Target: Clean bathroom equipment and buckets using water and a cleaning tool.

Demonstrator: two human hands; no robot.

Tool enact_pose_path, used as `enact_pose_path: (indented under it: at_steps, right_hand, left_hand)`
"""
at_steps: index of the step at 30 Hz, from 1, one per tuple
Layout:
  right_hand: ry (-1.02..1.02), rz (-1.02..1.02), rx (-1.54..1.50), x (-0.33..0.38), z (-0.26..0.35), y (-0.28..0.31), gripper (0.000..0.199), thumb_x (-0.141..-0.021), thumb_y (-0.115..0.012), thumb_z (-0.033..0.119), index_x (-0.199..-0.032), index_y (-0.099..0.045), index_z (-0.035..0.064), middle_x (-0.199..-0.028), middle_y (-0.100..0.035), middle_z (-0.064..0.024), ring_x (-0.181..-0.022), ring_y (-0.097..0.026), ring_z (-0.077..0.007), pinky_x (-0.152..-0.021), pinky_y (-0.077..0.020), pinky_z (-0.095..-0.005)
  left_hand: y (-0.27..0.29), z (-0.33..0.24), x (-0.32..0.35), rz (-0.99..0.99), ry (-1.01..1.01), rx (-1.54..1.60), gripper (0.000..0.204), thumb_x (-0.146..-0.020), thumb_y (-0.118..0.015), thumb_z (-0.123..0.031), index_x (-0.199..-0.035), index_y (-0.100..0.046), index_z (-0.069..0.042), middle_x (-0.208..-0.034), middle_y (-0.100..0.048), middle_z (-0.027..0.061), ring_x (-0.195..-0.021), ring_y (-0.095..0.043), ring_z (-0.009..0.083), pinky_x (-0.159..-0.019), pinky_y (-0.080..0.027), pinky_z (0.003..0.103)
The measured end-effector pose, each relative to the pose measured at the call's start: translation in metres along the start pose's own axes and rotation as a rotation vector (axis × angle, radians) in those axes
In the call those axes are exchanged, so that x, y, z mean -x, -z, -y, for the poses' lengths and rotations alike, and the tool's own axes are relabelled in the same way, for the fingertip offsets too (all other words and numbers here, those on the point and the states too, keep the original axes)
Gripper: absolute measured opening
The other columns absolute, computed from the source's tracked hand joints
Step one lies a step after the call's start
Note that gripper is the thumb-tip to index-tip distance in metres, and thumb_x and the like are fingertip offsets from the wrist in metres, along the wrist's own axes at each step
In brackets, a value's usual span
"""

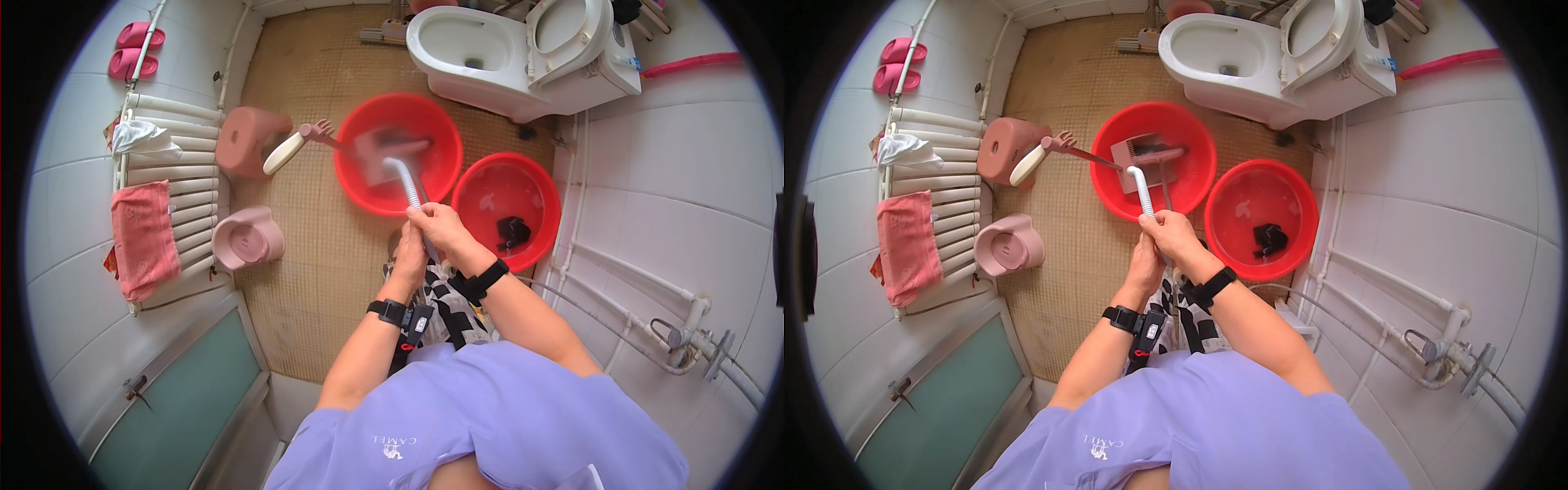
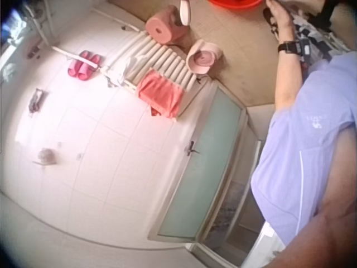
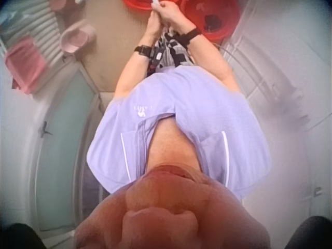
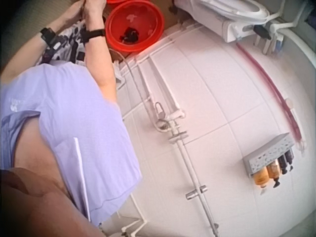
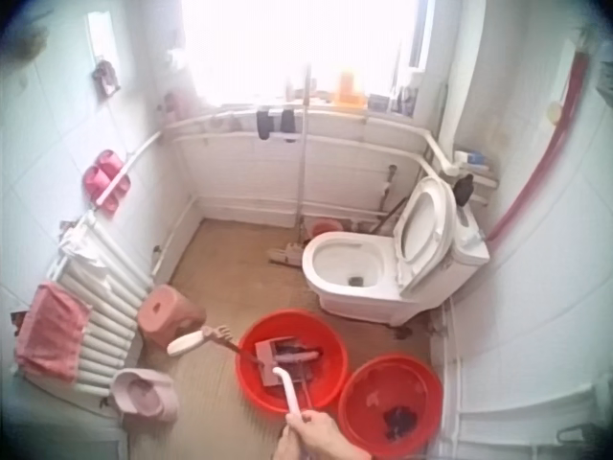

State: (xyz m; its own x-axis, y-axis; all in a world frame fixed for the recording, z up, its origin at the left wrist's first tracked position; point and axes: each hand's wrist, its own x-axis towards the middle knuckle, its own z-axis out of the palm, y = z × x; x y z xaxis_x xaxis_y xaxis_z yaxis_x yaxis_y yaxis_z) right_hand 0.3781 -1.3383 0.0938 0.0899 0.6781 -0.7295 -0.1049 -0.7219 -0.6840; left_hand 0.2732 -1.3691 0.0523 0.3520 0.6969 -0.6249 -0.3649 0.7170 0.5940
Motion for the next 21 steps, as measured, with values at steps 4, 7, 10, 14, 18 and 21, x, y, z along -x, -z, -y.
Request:
enact_pose_path:
  at_steps: [4,7,10,14,18,21]
  right_hand:
    - [0.044,-0.118,0.014,-0.005,-0.001,0.003,0.031,-0.087,-0.06,0.03,-0.084,-0.064,0.0001,-0.07,-0.065,-0.0107,-0.066,-0.063,-0.0185,-0.061,-0.0484,-0.033]
    - [0.159,-0.2,0.018,-0.001,-0.008,0.014,0.031,-0.088,-0.059,0.031,-0.084,-0.064,0.0002,-0.071,-0.065,-0.0122,-0.066,-0.064,-0.0218,-0.061,-0.0482,-0.0345]
    - [0.169,-0.222,0.19,0.018,0.009,0.029,0.033,-0.088,-0.058,0.032,-0.083,-0.063,-0.0001,-0.071,-0.064,-0.0157,-0.068,-0.064,-0.0263,-0.063,-0.0485,-0.0367]
    - [0.188,-0.287,0.278,0.045,0.026,0.043,0.034,-0.088,-0.057,0.033,-0.082,-0.063,-0.0005,-0.071,-0.063,-0.0177,-0.067,-0.064,-0.0298,-0.063,-0.0483,-0.0383]
    - [0.262,-0.292,0.233,0.081,0.042,0.044,0.031,-0.091,-0.058,0.029,-0.087,-0.064,-0.0014,-0.071,-0.065,-0.0094,-0.067,-0.06,-0.0159,-0.062,-0.0466,-0.0292]
    - [0.246,-0.295,0.094,0.1,0.052,0.051,0.026,-0.094,-0.056,0.023,-0.093,-0.063,-0.0023,-0.074,-0.064,-0.0033,-0.069,-0.056,-0.0069,-0.064,-0.0442,-0.0224]
  left_hand:
    - [-0.006,-0.01,-0.004,0.055,0.069,0.029,0.051,-0.098,-0.035,-0.05,-0.116,-0.052,-0.006,-0.1,-0.059,0.0034,-0.09,-0.057,0.0133,-0.079,-0.048,0.029]
    - [-0.015,-0.013,-0.008,-0.038,0.166,0.312,0.044,-0.099,-0.04,-0.044,-0.112,-0.053,-0.005,-0.095,-0.059,0.0026,-0.082,-0.056,0.0119,-0.073,-0.048,0.028]
    - [-0.006,-0.006,-0.021,0.152,0.236,0.417,0.025,-0.097,-0.049,-0.024,-0.109,-0.054,-0.002,-0.1,-0.061,0.0058,-0.09,-0.06,0.0153,-0.08,-0.051,0.029]
    - [-0.026,-0.005,-0.029,0.164,0.333,0.417,0.017,-0.095,-0.051,-0.014,-0.108,-0.054,-0.002,-0.096,-0.062,0.0081,-0.092,-0.061,0.0174,-0.083,-0.053,0.033]
    - [-0.033,-0.001,-0.042,0.165,0.369,0.412,0.015,-0.094,-0.052,-0.01,-0.106,-0.054,-0.002,-0.097,-0.062,0.0099,-0.091,-0.061,0.0185,-0.081,-0.054,0.034]
    - [-0.036,-0.001,-0.047,0.061,0.373,0.455,0.015,-0.088,-0.053,0.0,-0.104,-0.051,0.001,-0.096,-0.059,0.0124,-0.083,-0.059,0.0215,-0.082,-0.052,0.032]
